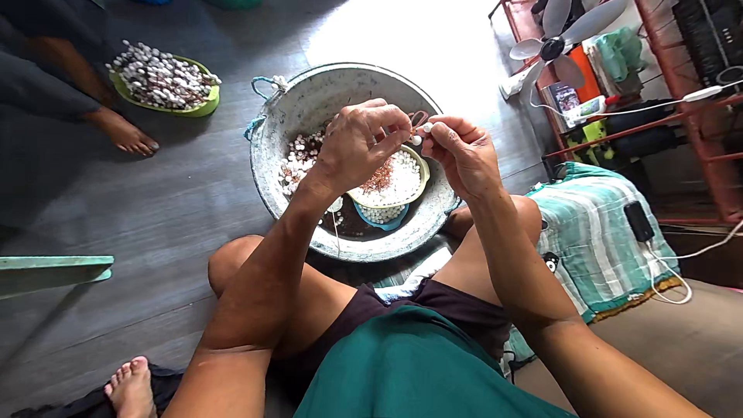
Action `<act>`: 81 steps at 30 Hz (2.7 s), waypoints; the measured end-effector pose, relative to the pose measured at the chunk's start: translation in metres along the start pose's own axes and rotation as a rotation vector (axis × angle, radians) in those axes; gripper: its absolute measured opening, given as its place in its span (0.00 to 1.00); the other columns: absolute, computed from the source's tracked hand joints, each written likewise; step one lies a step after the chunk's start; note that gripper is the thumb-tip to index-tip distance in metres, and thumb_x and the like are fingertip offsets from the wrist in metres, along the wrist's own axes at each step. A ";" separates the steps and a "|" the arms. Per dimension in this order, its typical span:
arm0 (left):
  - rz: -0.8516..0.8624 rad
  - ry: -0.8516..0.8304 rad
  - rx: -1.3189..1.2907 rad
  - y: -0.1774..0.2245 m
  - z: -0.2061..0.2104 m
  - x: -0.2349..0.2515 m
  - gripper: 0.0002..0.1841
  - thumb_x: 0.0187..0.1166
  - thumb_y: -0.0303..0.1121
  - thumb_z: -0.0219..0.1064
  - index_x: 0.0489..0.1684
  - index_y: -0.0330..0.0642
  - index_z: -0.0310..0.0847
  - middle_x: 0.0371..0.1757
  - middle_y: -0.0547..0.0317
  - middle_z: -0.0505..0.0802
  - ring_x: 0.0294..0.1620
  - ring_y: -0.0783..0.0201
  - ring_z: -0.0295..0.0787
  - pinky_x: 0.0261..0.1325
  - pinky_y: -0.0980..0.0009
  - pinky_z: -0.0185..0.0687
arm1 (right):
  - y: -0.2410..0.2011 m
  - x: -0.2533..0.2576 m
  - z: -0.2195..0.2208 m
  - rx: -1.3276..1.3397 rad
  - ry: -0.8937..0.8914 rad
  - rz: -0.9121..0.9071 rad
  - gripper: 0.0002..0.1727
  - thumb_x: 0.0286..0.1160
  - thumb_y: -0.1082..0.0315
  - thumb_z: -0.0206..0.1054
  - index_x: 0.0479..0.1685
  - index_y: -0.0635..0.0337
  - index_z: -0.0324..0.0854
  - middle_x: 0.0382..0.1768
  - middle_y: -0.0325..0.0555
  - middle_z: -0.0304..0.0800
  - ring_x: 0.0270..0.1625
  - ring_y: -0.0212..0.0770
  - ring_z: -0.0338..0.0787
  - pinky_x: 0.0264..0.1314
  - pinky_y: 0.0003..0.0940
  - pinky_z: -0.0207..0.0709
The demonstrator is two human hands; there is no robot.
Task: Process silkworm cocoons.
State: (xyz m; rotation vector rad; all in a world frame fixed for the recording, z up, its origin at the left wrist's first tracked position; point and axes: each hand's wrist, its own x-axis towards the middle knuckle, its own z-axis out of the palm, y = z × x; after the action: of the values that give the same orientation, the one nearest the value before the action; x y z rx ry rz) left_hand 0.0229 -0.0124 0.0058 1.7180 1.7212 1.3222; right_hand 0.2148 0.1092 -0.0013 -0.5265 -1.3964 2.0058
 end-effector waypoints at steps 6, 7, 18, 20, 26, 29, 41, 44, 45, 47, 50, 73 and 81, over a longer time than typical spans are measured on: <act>0.008 -0.021 0.052 -0.002 0.000 0.000 0.09 0.84 0.40 0.67 0.46 0.51 0.93 0.40 0.67 0.89 0.35 0.73 0.85 0.39 0.70 0.83 | 0.002 0.000 0.002 -0.127 0.007 -0.069 0.08 0.80 0.77 0.68 0.52 0.72 0.87 0.40 0.52 0.95 0.39 0.39 0.95 0.49 0.35 0.92; 0.005 -0.025 0.057 -0.002 -0.001 0.000 0.09 0.84 0.40 0.66 0.47 0.52 0.93 0.40 0.67 0.90 0.35 0.72 0.85 0.40 0.68 0.84 | 0.001 0.000 0.002 -0.151 0.008 -0.077 0.08 0.80 0.77 0.68 0.52 0.71 0.87 0.40 0.51 0.95 0.39 0.38 0.95 0.49 0.35 0.92; -0.031 -0.038 0.111 0.000 -0.002 -0.001 0.10 0.85 0.43 0.65 0.47 0.55 0.92 0.40 0.68 0.89 0.35 0.71 0.85 0.39 0.65 0.82 | 0.002 0.003 0.003 -0.205 -0.017 -0.117 0.08 0.79 0.77 0.70 0.51 0.71 0.88 0.40 0.51 0.95 0.39 0.39 0.95 0.49 0.36 0.92; -0.031 -0.040 0.117 0.000 -0.002 -0.001 0.10 0.85 0.44 0.65 0.47 0.56 0.92 0.40 0.68 0.89 0.35 0.71 0.84 0.39 0.64 0.82 | 0.002 0.002 0.002 -0.212 -0.017 -0.120 0.08 0.79 0.77 0.70 0.51 0.71 0.88 0.40 0.51 0.96 0.39 0.39 0.95 0.50 0.36 0.92; -0.032 -0.044 0.128 0.000 -0.002 -0.001 0.10 0.85 0.43 0.65 0.47 0.55 0.92 0.40 0.69 0.90 0.34 0.71 0.84 0.39 0.64 0.82 | 0.003 0.002 0.002 -0.226 -0.019 -0.119 0.08 0.80 0.76 0.69 0.51 0.72 0.88 0.39 0.51 0.96 0.38 0.39 0.95 0.49 0.36 0.92; -0.030 -0.048 0.129 0.001 -0.001 -0.001 0.10 0.84 0.43 0.65 0.46 0.55 0.92 0.39 0.69 0.89 0.34 0.71 0.84 0.39 0.65 0.81 | 0.004 0.002 0.002 -0.234 -0.016 -0.118 0.08 0.79 0.77 0.69 0.51 0.71 0.88 0.38 0.50 0.95 0.38 0.38 0.95 0.49 0.36 0.92; -0.043 -0.073 0.171 0.002 -0.002 -0.001 0.10 0.84 0.43 0.64 0.46 0.56 0.92 0.39 0.68 0.89 0.34 0.69 0.85 0.40 0.61 0.81 | 0.005 0.002 0.002 -0.275 -0.036 -0.169 0.07 0.78 0.78 0.70 0.49 0.72 0.89 0.38 0.50 0.96 0.38 0.39 0.95 0.48 0.36 0.93; -0.046 -0.074 0.184 0.001 -0.002 -0.001 0.10 0.83 0.44 0.64 0.45 0.57 0.92 0.38 0.69 0.88 0.34 0.69 0.84 0.39 0.61 0.79 | 0.005 0.002 0.002 -0.281 -0.034 -0.171 0.07 0.77 0.78 0.70 0.49 0.71 0.89 0.38 0.50 0.96 0.38 0.39 0.95 0.49 0.36 0.93; -0.041 -0.073 0.186 0.001 -0.002 -0.001 0.10 0.84 0.45 0.64 0.45 0.57 0.92 0.38 0.69 0.88 0.34 0.69 0.83 0.38 0.61 0.79 | 0.006 0.002 0.001 -0.284 -0.037 -0.176 0.08 0.77 0.78 0.71 0.49 0.72 0.89 0.38 0.50 0.96 0.38 0.39 0.95 0.48 0.36 0.93; -0.035 -0.073 0.198 0.000 -0.001 -0.001 0.11 0.84 0.45 0.63 0.45 0.58 0.92 0.38 0.70 0.88 0.33 0.69 0.83 0.38 0.61 0.79 | 0.006 0.002 0.001 -0.303 -0.047 -0.190 0.08 0.77 0.78 0.70 0.50 0.72 0.89 0.39 0.50 0.96 0.38 0.39 0.96 0.49 0.37 0.93; -0.047 -0.072 0.219 0.001 -0.001 -0.001 0.11 0.84 0.45 0.63 0.45 0.58 0.92 0.38 0.70 0.88 0.34 0.69 0.84 0.39 0.60 0.79 | 0.005 0.002 0.002 -0.363 -0.064 -0.224 0.08 0.77 0.78 0.70 0.50 0.72 0.89 0.39 0.49 0.96 0.39 0.38 0.96 0.49 0.36 0.93; -0.094 -0.064 0.111 -0.011 0.002 0.000 0.10 0.82 0.44 0.66 0.50 0.58 0.92 0.55 0.67 0.90 0.48 0.67 0.88 0.52 0.57 0.87 | 0.003 0.010 0.003 -0.712 -0.072 -0.284 0.09 0.77 0.66 0.74 0.49 0.59 0.94 0.39 0.41 0.98 0.38 0.34 0.95 0.46 0.33 0.92; -0.053 0.009 0.026 -0.012 -0.004 0.003 0.08 0.79 0.38 0.69 0.46 0.52 0.94 0.53 0.62 0.91 0.50 0.68 0.89 0.56 0.63 0.88 | -0.005 0.013 0.012 -0.719 -0.040 -0.377 0.10 0.78 0.65 0.73 0.50 0.59 0.94 0.44 0.41 0.98 0.42 0.33 0.95 0.50 0.33 0.92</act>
State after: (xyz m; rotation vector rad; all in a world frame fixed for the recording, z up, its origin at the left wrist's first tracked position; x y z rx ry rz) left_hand 0.0120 -0.0090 -0.0012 1.6717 1.7840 1.2916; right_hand 0.1993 0.1115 0.0080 -0.4713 -2.0622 1.1923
